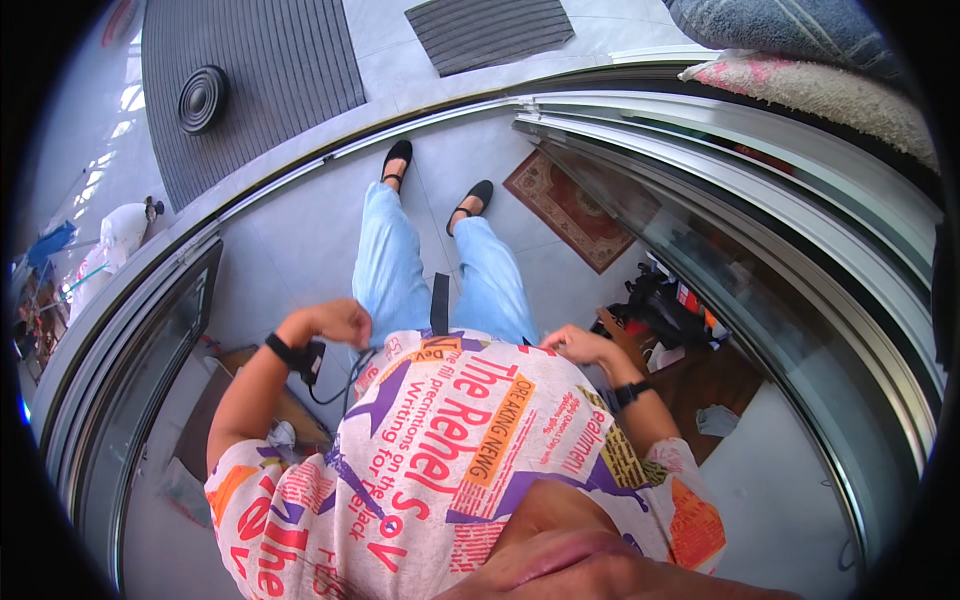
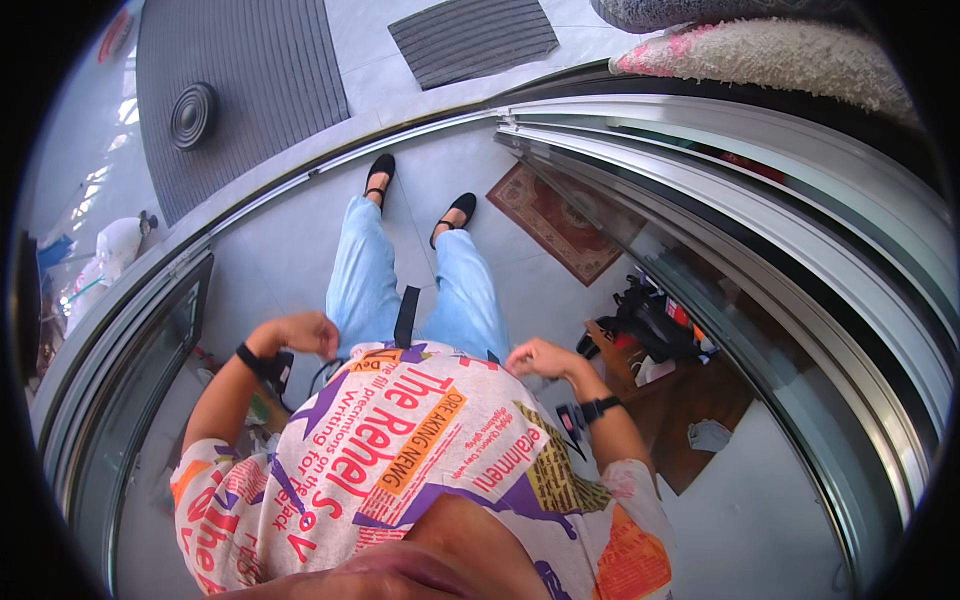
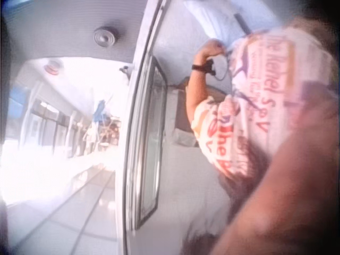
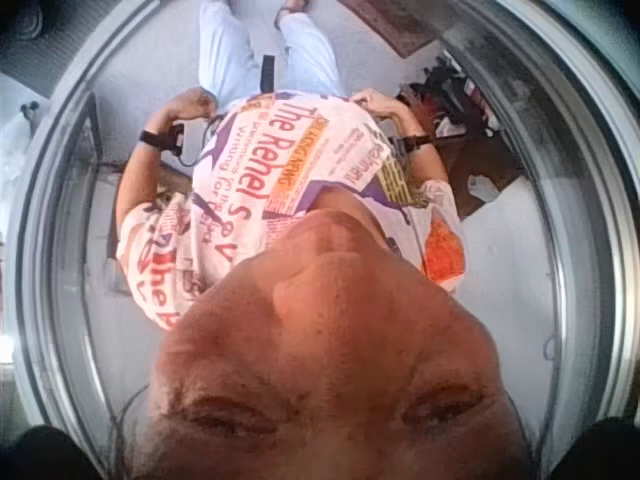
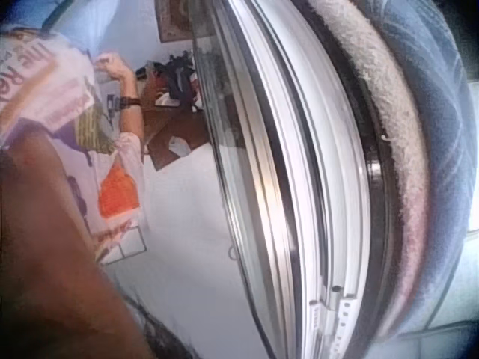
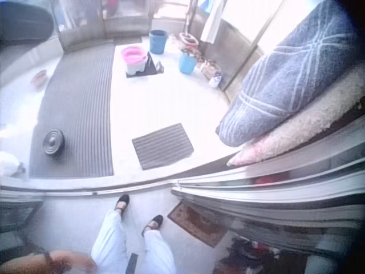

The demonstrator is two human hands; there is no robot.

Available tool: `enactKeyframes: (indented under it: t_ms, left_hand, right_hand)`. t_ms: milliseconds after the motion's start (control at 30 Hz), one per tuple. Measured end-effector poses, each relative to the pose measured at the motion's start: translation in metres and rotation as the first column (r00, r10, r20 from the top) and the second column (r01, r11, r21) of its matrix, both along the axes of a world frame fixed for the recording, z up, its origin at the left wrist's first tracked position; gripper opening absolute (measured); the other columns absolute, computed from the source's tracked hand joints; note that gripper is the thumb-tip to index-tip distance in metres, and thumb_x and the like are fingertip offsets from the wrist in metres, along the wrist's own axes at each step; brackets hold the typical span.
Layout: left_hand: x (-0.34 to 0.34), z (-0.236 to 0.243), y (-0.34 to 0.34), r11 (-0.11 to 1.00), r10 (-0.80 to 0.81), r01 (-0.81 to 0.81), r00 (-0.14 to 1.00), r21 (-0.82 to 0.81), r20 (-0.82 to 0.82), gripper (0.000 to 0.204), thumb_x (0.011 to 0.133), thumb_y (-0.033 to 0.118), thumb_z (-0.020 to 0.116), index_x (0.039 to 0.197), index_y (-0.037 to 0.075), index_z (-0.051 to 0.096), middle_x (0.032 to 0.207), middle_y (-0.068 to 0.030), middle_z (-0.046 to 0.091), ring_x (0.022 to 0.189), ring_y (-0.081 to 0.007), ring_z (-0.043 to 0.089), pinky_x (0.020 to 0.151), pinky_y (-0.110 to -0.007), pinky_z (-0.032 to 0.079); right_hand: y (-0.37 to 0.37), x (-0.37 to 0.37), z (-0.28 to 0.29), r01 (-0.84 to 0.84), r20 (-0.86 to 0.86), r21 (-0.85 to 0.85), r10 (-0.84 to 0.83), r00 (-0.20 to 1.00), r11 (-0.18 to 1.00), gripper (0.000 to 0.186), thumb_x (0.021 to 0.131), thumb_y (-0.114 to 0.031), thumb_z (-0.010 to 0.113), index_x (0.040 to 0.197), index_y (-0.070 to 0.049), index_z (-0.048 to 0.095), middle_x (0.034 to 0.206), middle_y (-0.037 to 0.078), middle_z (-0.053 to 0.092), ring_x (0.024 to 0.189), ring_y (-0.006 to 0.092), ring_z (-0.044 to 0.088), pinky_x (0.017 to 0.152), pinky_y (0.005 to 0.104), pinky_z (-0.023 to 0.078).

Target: The person wipes the glass panels and white frames of sliding doors and windows with a cloth.

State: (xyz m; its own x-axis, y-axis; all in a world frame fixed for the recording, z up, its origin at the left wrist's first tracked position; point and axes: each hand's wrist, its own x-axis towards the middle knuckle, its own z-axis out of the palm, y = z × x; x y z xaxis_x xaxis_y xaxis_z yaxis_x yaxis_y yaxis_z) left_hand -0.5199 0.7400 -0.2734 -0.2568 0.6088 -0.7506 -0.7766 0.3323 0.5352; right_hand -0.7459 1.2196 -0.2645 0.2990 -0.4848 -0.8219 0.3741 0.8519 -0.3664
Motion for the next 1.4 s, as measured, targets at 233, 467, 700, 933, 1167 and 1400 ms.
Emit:
enactKeyframes:
  t_ms: [233, 467, 700, 933, 1167, 1400]
  left_hand:
    - [-0.009, -0.006, 0.015, 0.971, -0.232, 0.234, 0.971, 0.041, -0.055, 0.020, 0.076, 0.018, 0.070, 0.083, -0.001, 0.074, 0.075, -0.0093, 0.072, 0.070, -0.0174, 0.067, 0.065, -0.033, 0.053]
    - [-0.050, -0.016, -0.003, 0.790, -0.609, 0.552, 0.755, 0.266, 0.241, 0.061, 0.086, 0.054, 0.070, 0.110, -0.001, 0.070, 0.097, -0.0145, 0.074, 0.088, -0.0224, 0.071, 0.079, -0.036, 0.056]
    - [-0.217, 0.027, -0.071, 0.879, -0.477, 0.423, 0.782, -0.221, -0.401, 0.075, 0.089, 0.053, 0.069, 0.139, 0.000, 0.052, 0.130, -0.0229, 0.061, 0.121, -0.0339, 0.059, 0.103, -0.042, 0.046]
    - [-0.319, 0.097, -0.020, 0.773, -0.634, 0.602, 0.718, -0.200, -0.288, 0.076, 0.094, 0.055, 0.057, 0.145, 0.000, 0.045, 0.141, -0.0241, 0.053, 0.132, -0.0367, 0.050, 0.109, -0.043, 0.040]
    - [-0.346, -0.027, 0.059, 0.932, -0.348, 0.122, 0.562, -0.341, -0.750, 0.025, 0.092, 0.025, 0.064, 0.103, 0.002, 0.064, 0.093, -0.0158, 0.068, 0.083, -0.0256, 0.064, 0.076, -0.042, 0.050]
    - [-0.469, -0.101, 0.122, 0.571, 0.593, -0.756, 0.110, 0.320, -0.798, 0.053, 0.101, 0.039, 0.048, 0.131, -0.004, 0.052, 0.127, -0.0260, 0.056, 0.122, -0.0343, 0.053, 0.104, -0.040, 0.040]
  right_hand:
    - [0.007, 0.023, 0.020, 0.050, 0.147, 0.106, -0.066, 0.987, 0.993, 0.026, 0.091, -0.009, 0.067, 0.114, 0.000, 0.072, 0.097, 0.000, 0.072, 0.087, 0.0073, 0.062, 0.079, 0.0245, 0.049]
    - [-0.001, 0.059, -0.006, 0.046, 0.271, 0.043, -0.056, 0.961, 0.998, 0.027, 0.088, -0.014, 0.072, 0.112, -0.002, 0.072, 0.101, 0.002, 0.073, 0.093, 0.0094, 0.064, 0.087, 0.0247, 0.048]
    - [-0.106, -0.035, -0.033, 0.612, -0.067, 0.045, -0.609, 0.791, 0.790, 0.028, 0.097, -0.027, 0.062, 0.116, -0.007, 0.068, 0.106, 0.003, 0.069, 0.095, 0.0142, 0.065, 0.089, 0.0300, 0.051]
    - [-0.177, -0.130, 0.028, 0.840, 0.046, -0.353, -0.889, 0.455, 0.412, 0.028, 0.099, -0.024, 0.054, 0.116, -0.003, 0.064, 0.101, 0.006, 0.067, 0.087, 0.0112, 0.064, 0.073, 0.0243, 0.052]
    - [-0.227, -0.177, 0.068, 0.439, -0.126, -0.889, -0.991, 0.038, 0.130, 0.020, 0.094, -0.011, 0.066, 0.111, -0.001, 0.067, 0.096, 0.000, 0.065, 0.086, 0.0058, 0.058, 0.076, 0.0219, 0.049]
    - [-0.255, -0.265, 0.086, -0.574, 0.252, -0.450, -0.520, -0.816, 0.684, 0.022, 0.089, -0.004, 0.068, 0.110, 0.003, 0.064, 0.108, 0.017, 0.066, 0.098, 0.0288, 0.066, 0.084, 0.0379, 0.054]
